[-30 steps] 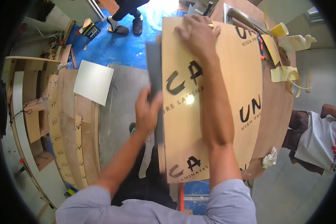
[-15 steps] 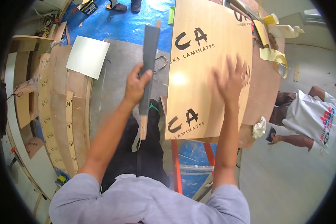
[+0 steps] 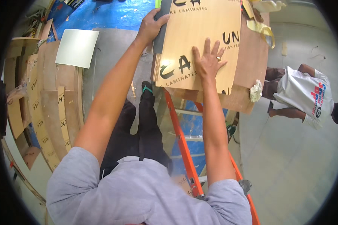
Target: The person applies adhesive and laminate strips to the edges of a wooden panel, trimming the excess with a blade and smoothing the edges with a file.
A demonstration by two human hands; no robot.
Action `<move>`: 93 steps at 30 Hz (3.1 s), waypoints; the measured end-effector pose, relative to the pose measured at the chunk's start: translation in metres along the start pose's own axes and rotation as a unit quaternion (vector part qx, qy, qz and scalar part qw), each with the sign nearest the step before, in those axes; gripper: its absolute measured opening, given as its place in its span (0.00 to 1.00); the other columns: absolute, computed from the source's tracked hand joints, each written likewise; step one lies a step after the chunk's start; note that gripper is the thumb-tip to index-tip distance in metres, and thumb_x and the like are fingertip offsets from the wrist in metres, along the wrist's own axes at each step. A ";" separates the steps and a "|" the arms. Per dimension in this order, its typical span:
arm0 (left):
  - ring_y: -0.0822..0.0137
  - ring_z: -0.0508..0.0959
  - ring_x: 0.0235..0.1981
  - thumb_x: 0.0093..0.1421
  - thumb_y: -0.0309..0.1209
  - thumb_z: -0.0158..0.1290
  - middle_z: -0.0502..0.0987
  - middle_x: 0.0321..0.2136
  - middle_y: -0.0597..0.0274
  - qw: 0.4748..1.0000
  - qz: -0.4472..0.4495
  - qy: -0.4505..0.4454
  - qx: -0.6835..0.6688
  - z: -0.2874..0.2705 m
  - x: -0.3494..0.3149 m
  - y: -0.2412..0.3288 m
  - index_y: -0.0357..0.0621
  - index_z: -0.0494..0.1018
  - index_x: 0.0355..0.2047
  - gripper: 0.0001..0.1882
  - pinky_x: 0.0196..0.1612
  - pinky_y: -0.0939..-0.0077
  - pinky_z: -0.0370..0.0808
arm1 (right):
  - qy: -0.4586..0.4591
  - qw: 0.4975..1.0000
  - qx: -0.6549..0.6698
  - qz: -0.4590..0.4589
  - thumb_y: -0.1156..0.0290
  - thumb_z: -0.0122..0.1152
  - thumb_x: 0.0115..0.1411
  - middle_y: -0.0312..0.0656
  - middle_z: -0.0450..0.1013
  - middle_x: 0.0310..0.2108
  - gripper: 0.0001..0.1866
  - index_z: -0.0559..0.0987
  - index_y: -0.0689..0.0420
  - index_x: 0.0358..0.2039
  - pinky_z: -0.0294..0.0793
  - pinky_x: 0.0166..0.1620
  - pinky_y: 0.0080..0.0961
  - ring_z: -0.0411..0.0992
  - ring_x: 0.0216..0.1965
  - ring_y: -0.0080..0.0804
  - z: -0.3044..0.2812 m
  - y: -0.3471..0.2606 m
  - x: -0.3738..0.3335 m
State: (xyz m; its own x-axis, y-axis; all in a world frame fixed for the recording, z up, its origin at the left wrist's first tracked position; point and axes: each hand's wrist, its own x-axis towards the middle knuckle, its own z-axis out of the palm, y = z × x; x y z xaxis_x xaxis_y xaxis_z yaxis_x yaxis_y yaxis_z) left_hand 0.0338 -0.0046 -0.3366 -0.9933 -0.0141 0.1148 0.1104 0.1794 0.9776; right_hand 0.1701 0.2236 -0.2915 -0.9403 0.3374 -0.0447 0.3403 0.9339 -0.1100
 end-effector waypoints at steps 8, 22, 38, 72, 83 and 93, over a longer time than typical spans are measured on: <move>0.54 0.76 0.61 0.65 0.37 0.63 0.78 0.57 0.46 0.991 -0.093 -0.077 -0.058 -0.055 -0.210 0.029 0.33 0.74 0.61 0.28 0.65 0.62 0.68 | -0.003 1.000 -0.010 0.017 0.27 0.46 0.65 0.52 0.43 0.80 0.46 0.59 0.39 0.77 0.31 0.68 0.85 0.36 0.79 0.69 -0.004 0.004 -0.009; 0.55 0.80 0.55 0.65 0.39 0.61 0.81 0.52 0.45 0.992 -0.110 -0.061 -0.013 -0.063 -0.207 0.035 0.28 0.76 0.55 0.26 0.61 0.62 0.72 | 0.032 0.999 -0.010 0.008 0.27 0.48 0.63 0.53 0.46 0.79 0.46 0.64 0.38 0.76 0.33 0.68 0.85 0.37 0.79 0.66 0.003 0.004 -0.001; 0.54 0.81 0.52 0.65 0.38 0.62 0.82 0.48 0.42 0.997 -0.068 -0.032 0.010 -0.021 -0.089 0.021 0.30 0.76 0.56 0.27 0.57 0.61 0.75 | 0.053 0.998 0.009 -0.017 0.28 0.49 0.63 0.53 0.47 0.79 0.46 0.65 0.40 0.75 0.30 0.69 0.84 0.38 0.79 0.68 0.006 0.007 0.006; 0.58 0.73 0.63 0.65 0.46 0.62 0.72 0.65 0.44 0.950 -0.296 0.102 -0.019 -0.175 -0.115 -0.133 0.27 0.65 0.68 0.41 0.66 0.65 0.68 | 0.051 0.998 0.026 0.002 0.35 0.51 0.69 0.53 0.46 0.79 0.40 0.66 0.43 0.74 0.38 0.71 0.76 0.43 0.78 0.62 0.008 0.006 -0.001; 0.72 0.75 0.46 0.68 0.38 0.61 0.78 0.49 0.60 0.885 -0.448 0.126 0.016 -0.353 -0.356 -0.206 0.31 0.70 0.63 0.30 0.52 0.76 0.72 | 0.041 0.944 -0.014 -0.328 0.53 0.64 0.66 0.44 0.67 0.57 0.17 0.84 0.45 0.51 0.65 0.60 0.48 0.66 0.60 0.47 -0.015 -0.106 -0.035; 0.72 0.76 0.47 0.69 0.36 0.60 0.78 0.50 0.61 0.888 -0.441 0.131 -0.007 -0.344 -0.376 -0.212 0.31 0.69 0.64 0.29 0.53 0.78 0.72 | 0.032 0.889 -0.126 -0.438 0.55 0.61 0.68 0.39 0.69 0.65 0.14 0.87 0.34 0.51 0.57 0.67 0.49 0.69 0.61 0.39 -0.030 -0.094 0.106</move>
State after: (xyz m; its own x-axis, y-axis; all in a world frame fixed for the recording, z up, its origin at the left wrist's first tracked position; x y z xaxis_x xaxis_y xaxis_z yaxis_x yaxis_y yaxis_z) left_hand 0.3952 -0.3755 -0.5261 -0.6508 -0.3723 -0.6617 -0.7047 -0.0281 0.7089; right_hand 0.0388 0.1753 -0.2558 -0.8449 -0.5349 0.0060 -0.5281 0.8357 0.1509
